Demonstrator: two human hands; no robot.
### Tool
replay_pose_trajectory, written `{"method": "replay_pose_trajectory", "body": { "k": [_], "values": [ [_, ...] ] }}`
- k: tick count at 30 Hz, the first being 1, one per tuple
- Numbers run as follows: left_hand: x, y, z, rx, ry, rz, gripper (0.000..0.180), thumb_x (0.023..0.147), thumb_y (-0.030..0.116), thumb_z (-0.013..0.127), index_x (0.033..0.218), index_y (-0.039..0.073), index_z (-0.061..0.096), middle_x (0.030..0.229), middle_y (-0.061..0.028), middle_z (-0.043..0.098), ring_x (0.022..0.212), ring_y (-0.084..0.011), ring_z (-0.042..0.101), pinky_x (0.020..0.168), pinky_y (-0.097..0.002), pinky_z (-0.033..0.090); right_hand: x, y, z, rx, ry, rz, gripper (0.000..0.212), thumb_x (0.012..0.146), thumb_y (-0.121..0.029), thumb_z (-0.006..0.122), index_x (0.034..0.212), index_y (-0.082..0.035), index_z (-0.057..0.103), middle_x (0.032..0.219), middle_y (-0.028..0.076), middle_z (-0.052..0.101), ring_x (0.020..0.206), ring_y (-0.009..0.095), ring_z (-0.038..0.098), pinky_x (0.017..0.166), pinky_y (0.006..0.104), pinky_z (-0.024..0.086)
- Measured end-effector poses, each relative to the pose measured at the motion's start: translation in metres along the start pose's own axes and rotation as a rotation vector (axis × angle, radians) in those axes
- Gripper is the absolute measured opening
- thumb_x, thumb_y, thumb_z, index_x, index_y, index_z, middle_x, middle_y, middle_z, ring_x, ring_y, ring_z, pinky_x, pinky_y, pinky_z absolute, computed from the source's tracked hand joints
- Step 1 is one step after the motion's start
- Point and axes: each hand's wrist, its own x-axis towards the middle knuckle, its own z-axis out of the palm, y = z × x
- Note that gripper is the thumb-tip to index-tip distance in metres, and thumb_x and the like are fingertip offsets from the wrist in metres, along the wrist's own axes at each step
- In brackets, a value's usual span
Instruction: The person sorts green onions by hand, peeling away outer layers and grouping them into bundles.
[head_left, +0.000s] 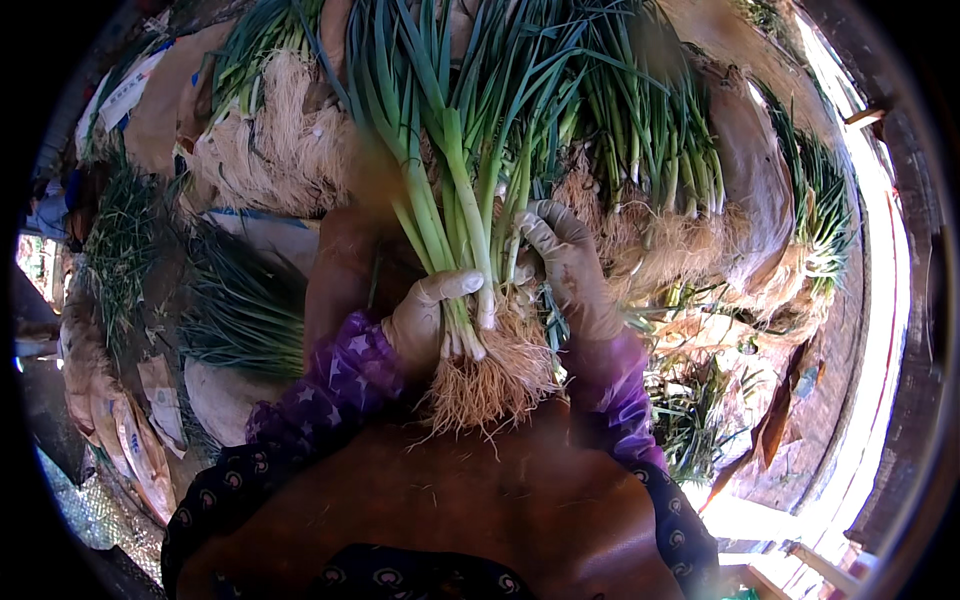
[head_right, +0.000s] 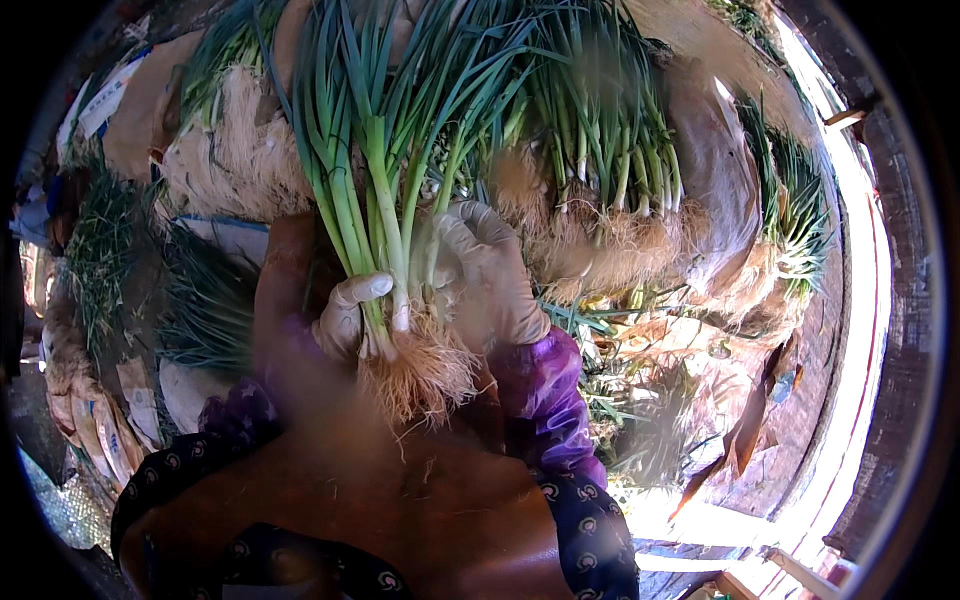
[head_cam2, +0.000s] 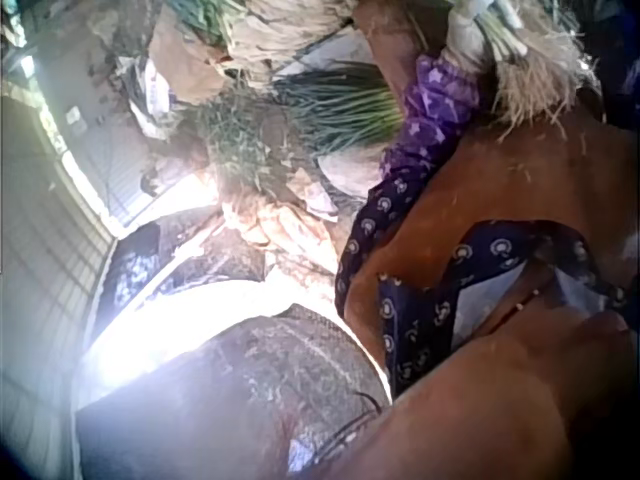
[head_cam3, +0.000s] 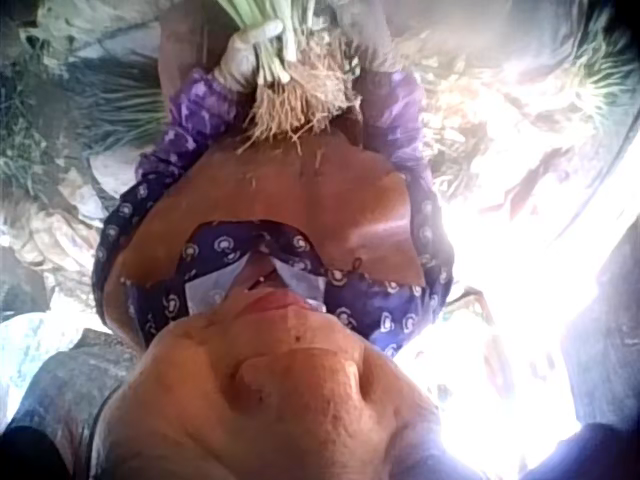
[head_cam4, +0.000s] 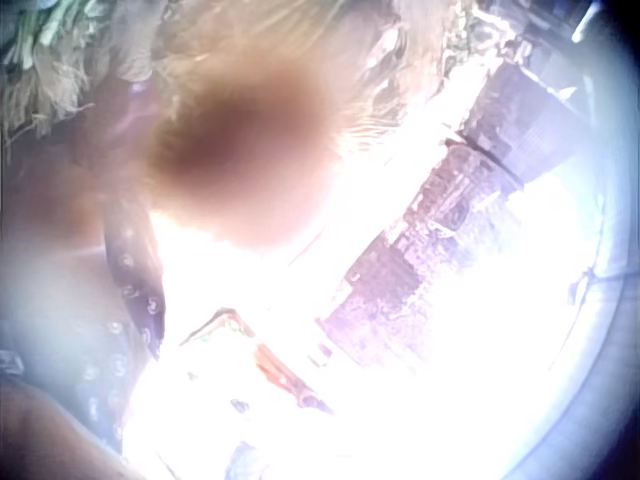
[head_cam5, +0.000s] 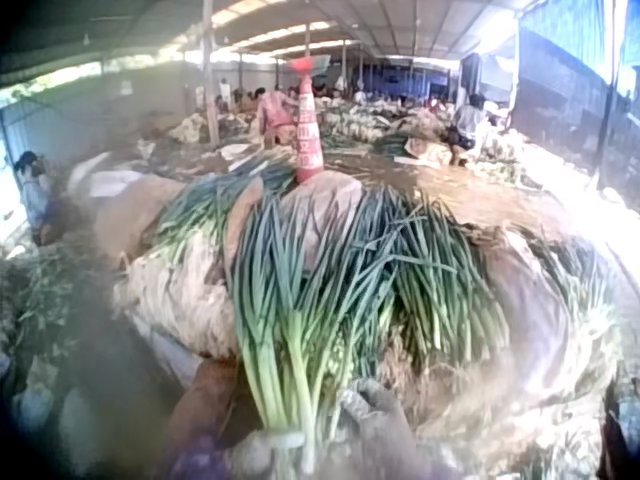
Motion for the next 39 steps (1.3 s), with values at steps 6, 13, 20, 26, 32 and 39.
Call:
{"method": "replay_pose_trajectory", "body": {
  "k": [6,13,20,26,32,39],
  "values": [
    [0.008,-0.013,-0.012,-0.056,-0.021,0.061,0.026,0.083,0.022,0.055,0.089,-0.003,0.055,0.067,-0.0129,0.057,0.053,-0.0216,0.058,0.047,-0.0296,0.052,-0.002,-0.011,0.013,0.125,-0.152,0.105,0.027,0.083,-0.019,0.064,0.102,-0.001,0.059,0.079,0.004,0.062,0.061,0.009,0.056,0.050,0.0198,0.043],
    [0.009,-0.010,-0.016,-0.009,-0.075,0.168,0.037,0.078,0.026,0.058,0.096,-0.005,0.054,0.067,-0.0115,0.057,0.057,-0.0189,0.057,0.042,-0.0284,0.051,0.018,0.037,-0.035,-0.461,0.238,-0.302,0.029,0.082,-0.013,0.065,0.105,0.001,0.056,0.067,0.002,0.057,0.057,0.008,0.053,0.048,0.0192,0.040],
    [0.015,-0.011,-0.019,0.002,-0.158,0.153,0.040,0.074,0.021,0.060,0.101,-0.008,0.054,0.070,-0.0118,0.059,0.065,-0.0194,0.059,0.063,-0.0289,0.050,0.040,0.045,-0.020,-0.500,0.009,-0.212,0.023,0.083,-0.019,0.065,0.095,0.000,0.058,0.062,-0.002,0.054,0.051,0.004,0.046,0.045,0.0177,0.034],
    [0.010,-0.010,-0.021,-0.089,-0.140,0.127,0.043,0.073,0.020,0.059,0.103,-0.009,0.053,0.080,-0.0156,0.060,0.060,-0.0198,0.058,0.055,-0.0285,0.051,0.001,0.001,0.021,0.202,-0.157,-0.064,0.010,0.086,-0.013,0.059,0.087,-0.003,0.060,0.073,0.005,0.062,0.057,0.011,0.056,0.045,0.0218,0.044],
    [-0.021,0.024,0.056,0.006,0.225,0.562,0.042,0.074,0.027,0.056,0.097,-0.009,0.055,0.079,-0.0178,0.059,0.059,-0.0222,0.057,0.055,-0.0312,0.052,-0.029,0.004,0.019,0.444,-0.170,-0.378,0.014,0.092,-0.019,0.049,0.084,-0.007,0.051,0.082,0.007,0.063,0.072,0.018,0.058,0.074,0.0332,0.047],
    [-0.006,0.023,0.012,0.096,0.029,0.359,0.049,0.074,0.034,0.056,0.099,-0.008,0.054,0.084,-0.0210,0.057,0.089,-0.0292,0.055,0.082,-0.0437,0.046,-0.040,0.009,0.000,0.465,-0.129,-0.061,0.030,0.093,-0.039,0.042,0.081,-0.012,0.050,0.056,0.001,0.050,0.050,0.016,0.051,0.073,0.0349,0.046]
  ]
}}
